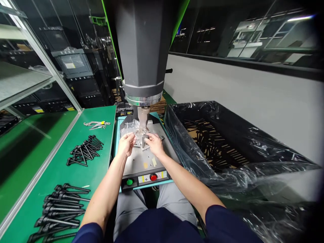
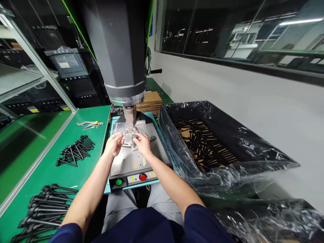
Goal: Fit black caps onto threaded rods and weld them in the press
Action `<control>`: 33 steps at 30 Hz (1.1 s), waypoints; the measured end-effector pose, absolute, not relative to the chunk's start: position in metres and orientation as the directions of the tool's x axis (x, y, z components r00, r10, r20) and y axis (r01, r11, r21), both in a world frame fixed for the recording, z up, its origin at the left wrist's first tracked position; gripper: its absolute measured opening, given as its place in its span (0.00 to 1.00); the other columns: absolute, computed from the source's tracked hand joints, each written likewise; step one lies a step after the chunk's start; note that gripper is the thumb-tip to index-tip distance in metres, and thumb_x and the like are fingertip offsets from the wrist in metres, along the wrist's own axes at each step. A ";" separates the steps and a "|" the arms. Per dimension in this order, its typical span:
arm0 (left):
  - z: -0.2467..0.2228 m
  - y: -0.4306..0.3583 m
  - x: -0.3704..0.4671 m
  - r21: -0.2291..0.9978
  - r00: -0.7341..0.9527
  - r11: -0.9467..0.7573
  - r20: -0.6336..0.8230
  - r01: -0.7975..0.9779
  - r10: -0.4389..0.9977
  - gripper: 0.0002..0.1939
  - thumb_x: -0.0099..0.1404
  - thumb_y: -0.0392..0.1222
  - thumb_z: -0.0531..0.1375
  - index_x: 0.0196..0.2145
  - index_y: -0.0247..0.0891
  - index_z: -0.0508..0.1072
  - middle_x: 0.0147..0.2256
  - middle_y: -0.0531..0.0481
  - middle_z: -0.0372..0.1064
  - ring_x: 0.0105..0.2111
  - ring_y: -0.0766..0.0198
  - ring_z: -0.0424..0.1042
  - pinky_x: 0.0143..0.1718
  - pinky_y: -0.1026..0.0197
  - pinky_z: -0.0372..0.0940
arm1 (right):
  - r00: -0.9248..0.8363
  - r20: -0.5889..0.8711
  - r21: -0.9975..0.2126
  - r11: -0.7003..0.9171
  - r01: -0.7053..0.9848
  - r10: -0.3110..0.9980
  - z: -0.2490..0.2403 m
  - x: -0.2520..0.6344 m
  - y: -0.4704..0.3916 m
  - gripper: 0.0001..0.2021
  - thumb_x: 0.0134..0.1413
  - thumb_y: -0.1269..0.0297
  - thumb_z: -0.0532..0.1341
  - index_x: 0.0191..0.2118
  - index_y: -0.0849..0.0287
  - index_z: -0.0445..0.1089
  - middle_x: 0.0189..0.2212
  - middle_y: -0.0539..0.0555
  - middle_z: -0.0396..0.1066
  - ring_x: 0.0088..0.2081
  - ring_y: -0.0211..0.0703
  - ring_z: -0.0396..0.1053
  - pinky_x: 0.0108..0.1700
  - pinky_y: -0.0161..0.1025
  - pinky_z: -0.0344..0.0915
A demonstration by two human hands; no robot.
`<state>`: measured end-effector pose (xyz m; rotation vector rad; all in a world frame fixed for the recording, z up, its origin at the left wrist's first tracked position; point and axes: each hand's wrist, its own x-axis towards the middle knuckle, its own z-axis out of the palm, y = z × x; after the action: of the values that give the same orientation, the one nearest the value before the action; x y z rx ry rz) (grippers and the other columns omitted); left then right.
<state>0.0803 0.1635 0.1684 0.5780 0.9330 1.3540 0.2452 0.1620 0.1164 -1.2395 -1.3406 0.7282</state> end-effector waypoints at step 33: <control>0.162 0.183 0.073 0.846 -0.109 0.118 -0.203 -0.519 0.973 0.16 0.49 0.33 0.69 0.38 0.34 0.74 0.25 0.55 0.69 0.21 0.74 0.69 0.23 0.71 0.63 | 0.077 0.020 -0.987 0.032 -0.156 0.997 0.121 0.264 0.216 0.18 0.49 0.54 0.62 0.46 0.55 0.73 0.48 0.55 0.74 0.47 0.48 0.71 0.39 0.40 0.67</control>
<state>0.0726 0.1833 0.1618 0.6104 0.9886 1.4042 0.2644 0.2157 0.1205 -1.1084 -1.0510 1.2059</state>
